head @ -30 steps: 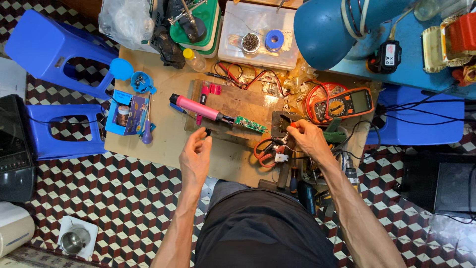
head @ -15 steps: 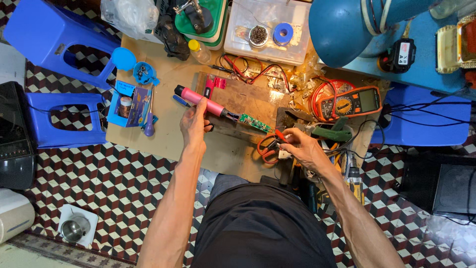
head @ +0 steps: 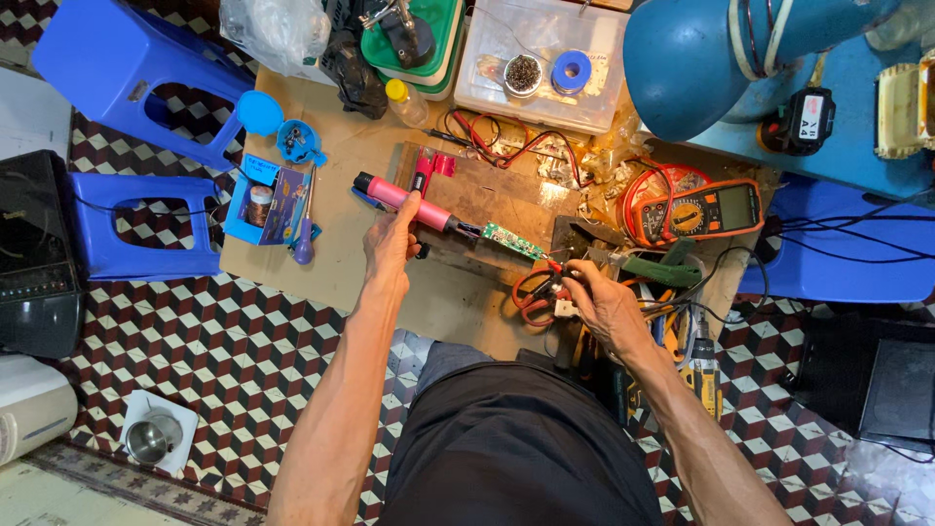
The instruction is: The person uses a soldering iron and a heat gun to work on a small green circuit board clamped to a workbench. They repeatedly apply heat and solder to specific points on the board while occasionally inspecting the connections.
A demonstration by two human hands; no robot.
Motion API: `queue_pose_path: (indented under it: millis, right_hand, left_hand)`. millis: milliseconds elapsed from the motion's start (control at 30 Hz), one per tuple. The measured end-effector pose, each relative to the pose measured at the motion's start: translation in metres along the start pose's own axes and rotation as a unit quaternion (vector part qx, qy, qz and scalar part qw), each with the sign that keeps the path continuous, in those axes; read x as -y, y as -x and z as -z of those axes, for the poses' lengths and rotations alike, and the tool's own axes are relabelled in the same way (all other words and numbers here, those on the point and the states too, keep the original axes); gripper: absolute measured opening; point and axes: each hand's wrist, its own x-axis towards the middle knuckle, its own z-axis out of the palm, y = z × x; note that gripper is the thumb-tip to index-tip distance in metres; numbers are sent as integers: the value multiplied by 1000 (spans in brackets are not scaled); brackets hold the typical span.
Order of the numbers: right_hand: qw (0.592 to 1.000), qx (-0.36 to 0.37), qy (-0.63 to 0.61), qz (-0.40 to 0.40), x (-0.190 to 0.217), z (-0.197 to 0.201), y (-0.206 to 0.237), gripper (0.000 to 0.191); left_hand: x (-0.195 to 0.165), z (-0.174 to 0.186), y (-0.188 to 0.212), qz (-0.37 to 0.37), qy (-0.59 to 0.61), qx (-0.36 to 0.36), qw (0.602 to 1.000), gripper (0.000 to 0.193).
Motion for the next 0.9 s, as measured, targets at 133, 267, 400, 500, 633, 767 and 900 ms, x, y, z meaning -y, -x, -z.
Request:
queue_pose_path:
  millis: [133, 267, 400, 500, 633, 767, 900]
  right_hand:
    - [998, -21, 20, 51, -1, -3, 3, 25]
    - [987, -47, 70, 139, -11, -10, 0, 31]
    - [991, -43, 75, 106, -24, -15, -4, 24]
    - [991, -24, 100, 86, -31, -19, -5, 22]
    - [990, -9, 116, 81, -32, -20, -4, 19]
    - [992, -7, 69, 105, -22, -13, 0, 22]
    - [999, 47, -3, 15, -9, -3, 5, 27]
  left_hand:
    - [2, 0, -1, -4, 15, 0, 1000, 50]
    - [1, 0, -1, 4, 8, 2, 1000, 49]
    - [0, -1, 0, 6, 9, 0, 1000, 49]
    - [-1, 0, 1, 10, 9, 1, 1000, 46]
    - [-1, 2, 1, 9, 10, 18, 1000, 44]
    - [1, 2, 0, 5, 8, 21, 1000, 45]
    - [2, 3, -1, -2, 9, 27, 1000, 47]
